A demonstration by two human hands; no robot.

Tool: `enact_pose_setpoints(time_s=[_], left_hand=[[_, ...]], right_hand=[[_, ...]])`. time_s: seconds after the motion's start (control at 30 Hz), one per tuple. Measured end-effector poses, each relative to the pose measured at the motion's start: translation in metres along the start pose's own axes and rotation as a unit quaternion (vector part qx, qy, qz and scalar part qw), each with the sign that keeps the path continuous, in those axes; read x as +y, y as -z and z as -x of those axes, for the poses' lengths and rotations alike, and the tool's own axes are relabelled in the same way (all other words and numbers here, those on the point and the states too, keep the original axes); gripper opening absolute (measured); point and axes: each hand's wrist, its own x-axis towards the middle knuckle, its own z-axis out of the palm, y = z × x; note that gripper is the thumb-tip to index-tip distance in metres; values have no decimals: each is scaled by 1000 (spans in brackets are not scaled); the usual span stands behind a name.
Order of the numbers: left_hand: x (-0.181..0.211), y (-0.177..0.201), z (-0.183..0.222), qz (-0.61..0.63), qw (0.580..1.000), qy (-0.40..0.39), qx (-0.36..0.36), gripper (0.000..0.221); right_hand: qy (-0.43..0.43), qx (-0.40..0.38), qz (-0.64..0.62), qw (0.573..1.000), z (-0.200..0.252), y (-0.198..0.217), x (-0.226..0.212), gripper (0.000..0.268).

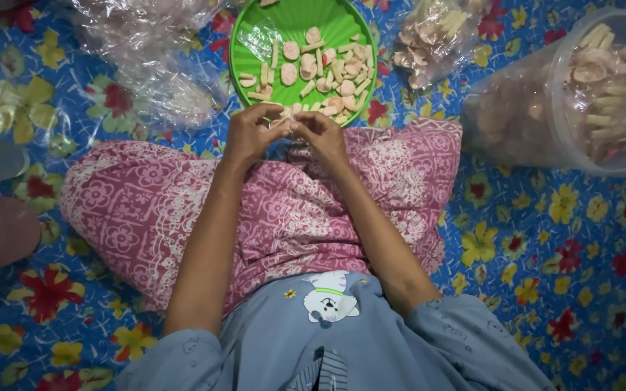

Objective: The person sorts and handles small, light-colored food pieces on a green plate and moves some of them into a plastic container while sitting on a patterned floor.

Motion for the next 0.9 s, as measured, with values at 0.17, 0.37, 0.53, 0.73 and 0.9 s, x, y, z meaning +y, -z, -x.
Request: enact_pose_setpoints(time_s=[0.17,0.37,0.53,0.73,0.9], left_hand=[[14,2,0,18,999,35,7,31],[11,7,-4,-2,997,71,31,26],[3,10,-8,-20,993,104,57,29],[38,15,-23,-66,982,174,41,30],[36,15,-23,-60,985,151,52,31]], right_hand=[[-4,-28,-57,998,-1,-1,-6,26],[24,-46,-51,997,2,-10,-47,19],[131,-61,188,972,-78,7,17,15],[309,-28,417,854,-114,-8,4,38],[276,-17,522,807,-122,-18,7,40]])
